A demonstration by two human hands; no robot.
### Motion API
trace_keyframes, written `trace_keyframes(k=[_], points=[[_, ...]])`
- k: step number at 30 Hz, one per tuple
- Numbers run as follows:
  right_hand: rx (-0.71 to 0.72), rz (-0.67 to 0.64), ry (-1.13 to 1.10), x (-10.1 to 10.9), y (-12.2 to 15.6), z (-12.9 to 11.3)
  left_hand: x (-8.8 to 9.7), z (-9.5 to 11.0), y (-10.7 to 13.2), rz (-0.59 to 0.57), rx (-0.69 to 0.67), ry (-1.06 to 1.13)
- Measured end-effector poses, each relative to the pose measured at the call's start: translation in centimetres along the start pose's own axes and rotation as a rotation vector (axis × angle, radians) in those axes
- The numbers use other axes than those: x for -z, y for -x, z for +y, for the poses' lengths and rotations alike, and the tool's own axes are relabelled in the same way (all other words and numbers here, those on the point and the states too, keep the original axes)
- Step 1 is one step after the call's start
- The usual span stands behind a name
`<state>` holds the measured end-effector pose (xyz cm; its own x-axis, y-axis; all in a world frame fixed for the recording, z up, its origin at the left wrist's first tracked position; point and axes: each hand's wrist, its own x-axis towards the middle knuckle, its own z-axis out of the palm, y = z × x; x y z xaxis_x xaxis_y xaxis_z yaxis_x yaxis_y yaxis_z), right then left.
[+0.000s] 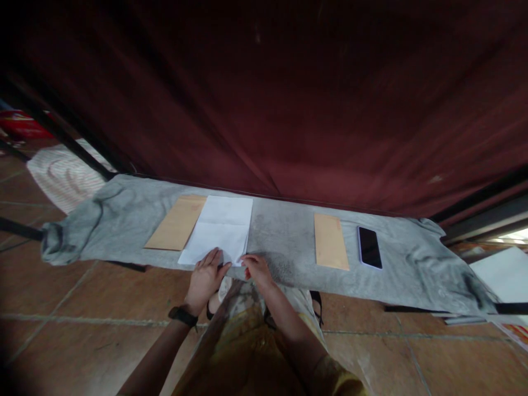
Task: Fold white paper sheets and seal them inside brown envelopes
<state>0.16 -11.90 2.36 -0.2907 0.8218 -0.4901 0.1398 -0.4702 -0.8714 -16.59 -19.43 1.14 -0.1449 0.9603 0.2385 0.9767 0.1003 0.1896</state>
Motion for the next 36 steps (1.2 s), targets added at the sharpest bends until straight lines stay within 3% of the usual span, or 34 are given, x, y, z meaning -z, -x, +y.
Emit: trace_keyframes(k=[10, 15, 20, 24, 28, 33, 36], points=[[-0.010, -0.001, 0.045, -0.8, -0.3, -1.3, 0.0, 0.1, 0.2, 0.008, 0.005, 0.043], [0.059, 0.014, 0.084, -1.8, -1.1, -1.3, -0.4, -0.3, 0.4, 0.008, -0.006, 0.118], [0.099, 0.057, 0.065, -1.9, -1.4, -2.0, 0.2, -0.3, 0.7, 0.114, 0.006, 0.313], [0.276, 0.116, 0.058, 0.3, -0.3, -4.4, 2.1, 0.2, 0.7, 0.197, 0.069, 0.438], [0.467, 0.177, 0.044, 4.3, 1.6, -7.8, 3.7, 1.0, -0.1, 0.205, 0.156, 0.560], [0.627, 0.246, 0.027, 9.1, 5.3, -11.4, 4.4, 3.3, -1.5, 0.127, 0.268, 0.823], [0.753, 0.246, 0.136, 10.5, 8.8, -12.9, 5.2, 5.7, -2.8, -0.026, 0.459, 1.222]])
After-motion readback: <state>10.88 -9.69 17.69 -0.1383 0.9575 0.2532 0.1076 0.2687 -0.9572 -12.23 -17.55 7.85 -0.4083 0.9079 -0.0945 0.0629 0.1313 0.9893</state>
